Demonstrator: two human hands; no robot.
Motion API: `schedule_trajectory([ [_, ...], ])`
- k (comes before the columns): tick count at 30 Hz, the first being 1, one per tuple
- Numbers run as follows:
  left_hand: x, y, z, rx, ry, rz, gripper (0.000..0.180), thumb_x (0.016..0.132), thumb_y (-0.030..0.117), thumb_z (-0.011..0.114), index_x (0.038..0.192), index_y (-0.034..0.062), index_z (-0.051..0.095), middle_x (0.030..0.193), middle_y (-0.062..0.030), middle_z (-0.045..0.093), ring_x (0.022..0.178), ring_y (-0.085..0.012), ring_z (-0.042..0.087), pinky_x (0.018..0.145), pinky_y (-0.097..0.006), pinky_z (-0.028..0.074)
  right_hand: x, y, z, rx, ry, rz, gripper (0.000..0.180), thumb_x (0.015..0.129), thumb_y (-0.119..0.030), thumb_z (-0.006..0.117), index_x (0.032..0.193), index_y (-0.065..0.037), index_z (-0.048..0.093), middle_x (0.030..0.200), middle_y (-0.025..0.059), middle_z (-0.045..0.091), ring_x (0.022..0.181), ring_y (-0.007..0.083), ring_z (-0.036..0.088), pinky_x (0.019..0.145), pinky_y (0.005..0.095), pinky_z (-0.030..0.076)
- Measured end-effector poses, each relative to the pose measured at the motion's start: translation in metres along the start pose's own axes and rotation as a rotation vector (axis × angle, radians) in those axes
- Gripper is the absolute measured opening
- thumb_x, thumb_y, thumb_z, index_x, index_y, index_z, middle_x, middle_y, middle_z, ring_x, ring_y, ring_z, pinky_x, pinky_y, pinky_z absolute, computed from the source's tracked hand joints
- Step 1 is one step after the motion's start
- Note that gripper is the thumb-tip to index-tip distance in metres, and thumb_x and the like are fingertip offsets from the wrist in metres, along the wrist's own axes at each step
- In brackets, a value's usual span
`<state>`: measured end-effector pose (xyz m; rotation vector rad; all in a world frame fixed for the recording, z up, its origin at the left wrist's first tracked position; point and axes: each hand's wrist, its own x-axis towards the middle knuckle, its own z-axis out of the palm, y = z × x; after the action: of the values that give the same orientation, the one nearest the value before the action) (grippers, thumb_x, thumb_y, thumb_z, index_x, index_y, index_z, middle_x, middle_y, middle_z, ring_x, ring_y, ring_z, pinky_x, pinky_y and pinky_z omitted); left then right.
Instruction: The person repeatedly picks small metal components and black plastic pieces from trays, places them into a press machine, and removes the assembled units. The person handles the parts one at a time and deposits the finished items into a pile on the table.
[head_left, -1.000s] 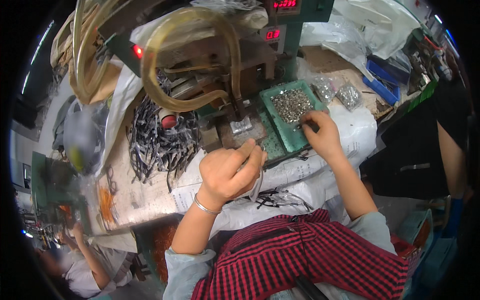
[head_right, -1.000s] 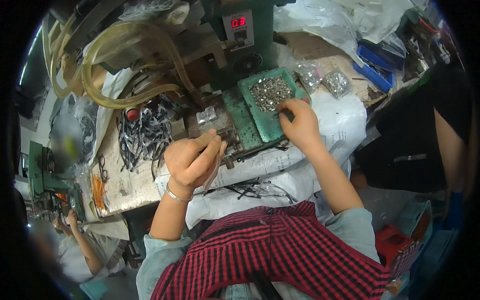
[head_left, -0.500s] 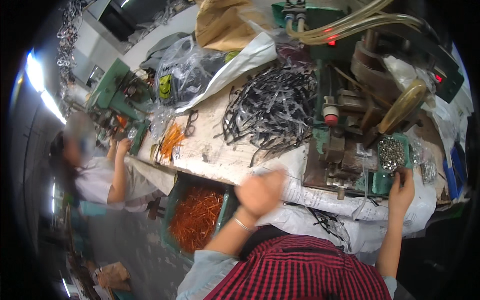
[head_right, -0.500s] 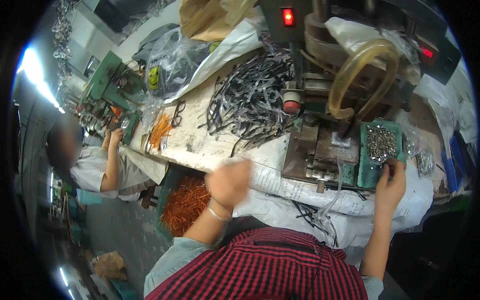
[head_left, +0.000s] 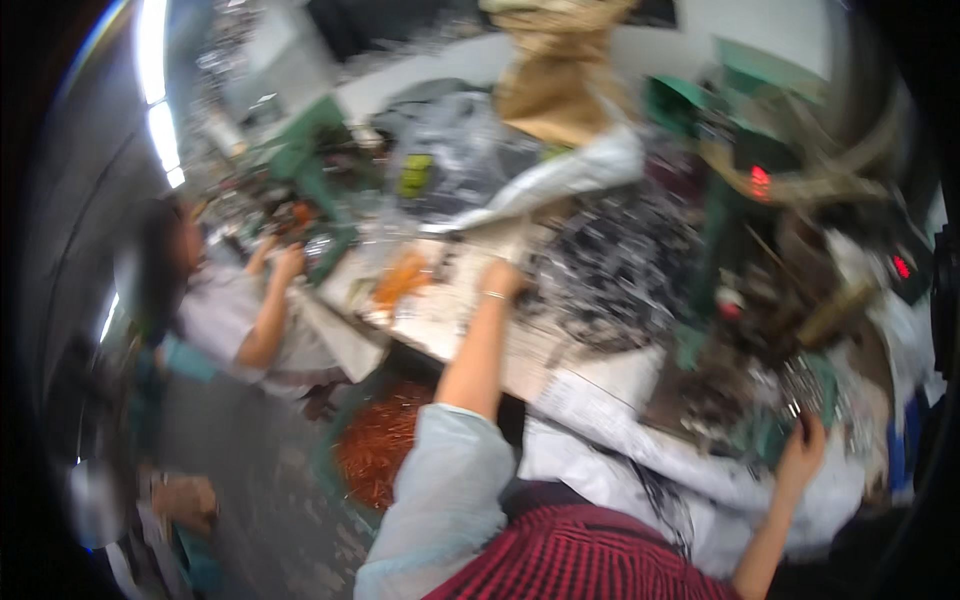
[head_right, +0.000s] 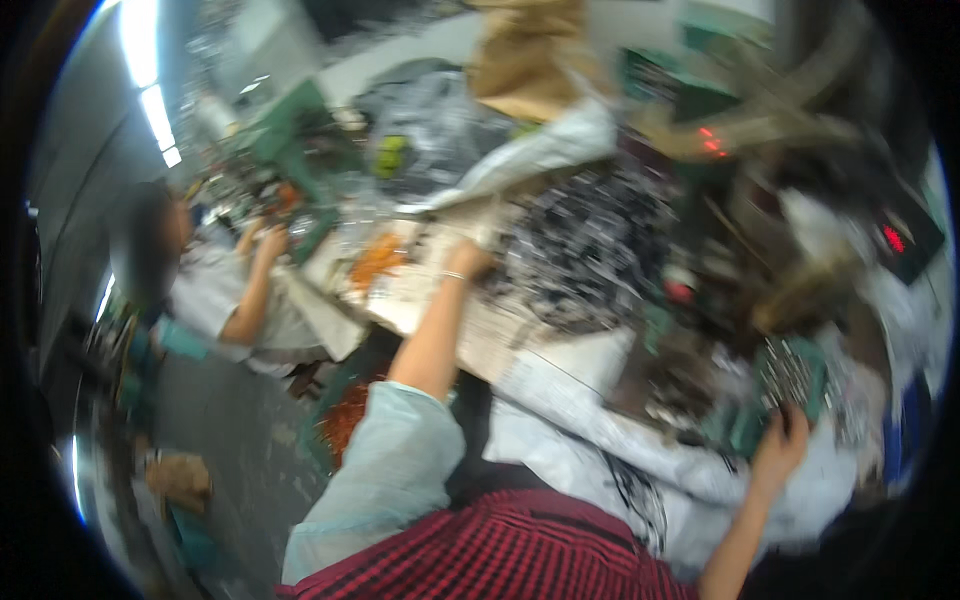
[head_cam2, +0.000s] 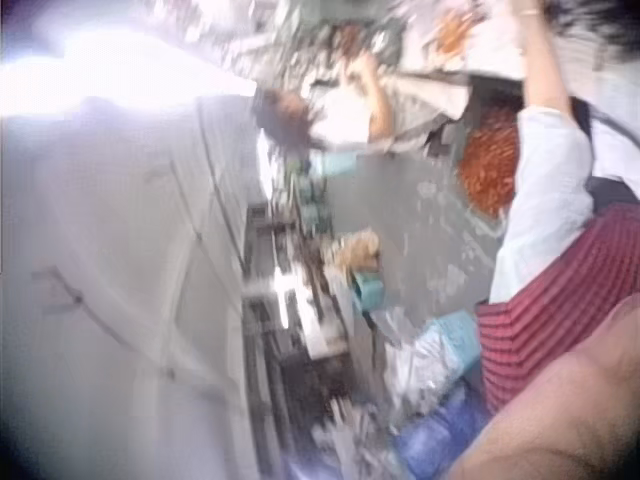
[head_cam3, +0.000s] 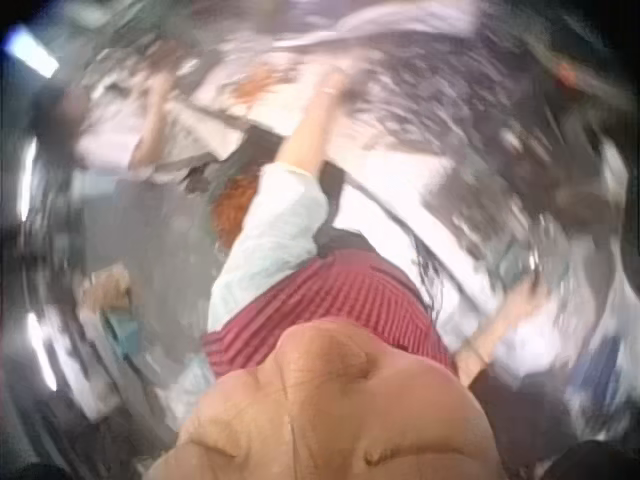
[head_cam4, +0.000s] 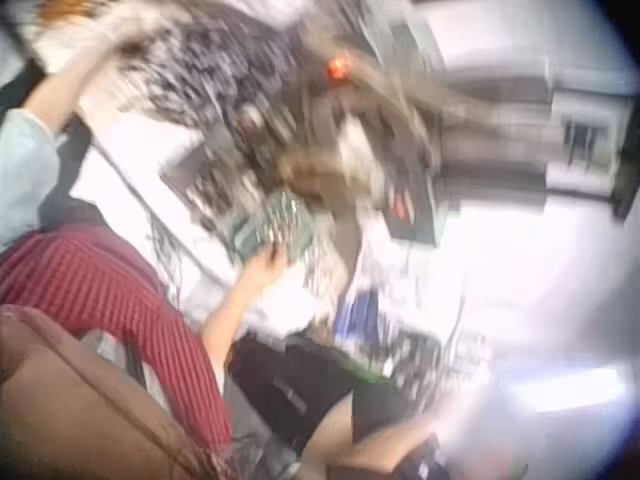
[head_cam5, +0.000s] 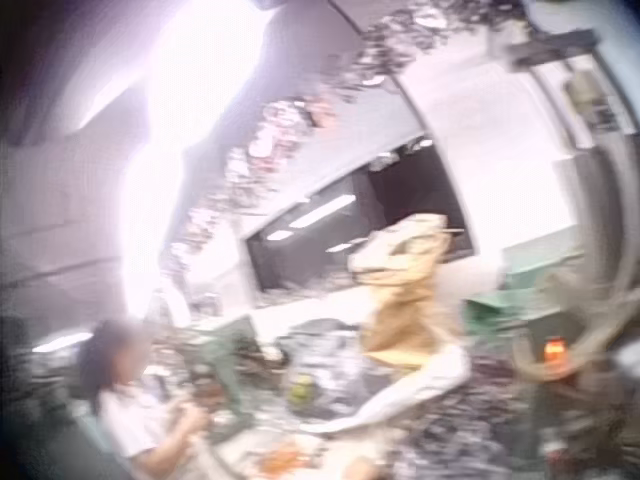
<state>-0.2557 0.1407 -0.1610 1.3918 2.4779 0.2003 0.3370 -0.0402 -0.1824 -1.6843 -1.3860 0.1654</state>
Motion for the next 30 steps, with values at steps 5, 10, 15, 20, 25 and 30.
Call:
schedule_trajectory([
  [5,-0.006,-0.011,0.007,-0.257,0.154,-0.037,0.036,0.067,0.026,0.076,0.084,-0.0051,0.075,0.089,-0.0261,0.073,0.084,-0.0382,0.072,0.078,-0.042,0.056,-0.024,0.078,-0.025,0.116,0.057,0.066,0.030,0.104,-0.014,0.057,0.126,0.004,0.063,0.124,0.0135,0.067,0.114,0.0221,0.062,0.102,0.0332,0.047],
  [10,-0.038,0.022,-0.004,-0.341,0.129,0.072,0.028,0.076,0.021,0.069,0.095,0.0026,0.077,0.091,-0.0244,0.073,0.091,-0.0392,0.071,0.083,-0.043,0.056,-0.017,-0.039,-0.041,0.130,0.029,0.100,0.026,0.098,-0.014,0.064,0.117,0.003,0.069,0.113,0.0150,0.071,0.104,0.0265,0.067,0.095,0.0360,0.050],
  [15,-0.094,0.048,-0.017,-0.961,0.178,0.413,0.016,0.093,0.018,0.070,0.097,0.0029,0.068,0.076,-0.0051,0.068,0.065,-0.0117,0.063,0.054,-0.026,0.045,0.033,-0.140,0.003,0.292,-0.039,-0.154,0.022,0.087,-0.006,0.071,0.109,-0.001,0.069,0.103,0.0105,0.072,0.096,0.0215,0.067,0.089,0.0328,0.051],
  [20,-0.181,0.090,-0.014,-1.415,-0.013,0.493,0.009,0.098,0.010,0.065,0.100,0.0026,0.060,0.087,-0.0093,0.070,0.066,-0.0120,0.064,0.056,-0.022,0.046,0.024,-0.171,0.038,0.732,-0.032,0.009,0.031,0.085,0.000,0.072,0.115,0.001,0.062,0.105,0.0084,0.070,0.098,0.0148,0.066,0.090,0.0281,0.051],
  [25,-0.248,0.141,-0.044,-1.545,0.052,0.849,0.005,0.099,0.001,0.058,0.098,-0.0038,0.060,0.096,-0.0166,0.069,0.072,-0.0190,0.066,0.065,-0.027,0.057,0.022,-0.176,0.028,0.876,-0.027,0.125,0.043,0.085,0.000,0.072,0.125,0.003,0.056,0.108,0.0107,0.070,0.099,0.0146,0.066,0.093,0.0281,0.050],
  [30,-0.267,0.138,-0.041,-1.417,0.173,1.036,0.005,0.098,0.000,0.058,0.099,-0.0048,0.058,0.098,-0.0191,0.068,0.078,-0.0211,0.068,0.069,-0.029,0.059,0.017,-0.198,0.019,1.006,-0.113,0.226,0.050,0.086,0.004,0.067,0.133,0.003,0.050,0.116,0.0131,0.069,0.114,0.0172,0.062,0.102,0.0307,0.045],
])
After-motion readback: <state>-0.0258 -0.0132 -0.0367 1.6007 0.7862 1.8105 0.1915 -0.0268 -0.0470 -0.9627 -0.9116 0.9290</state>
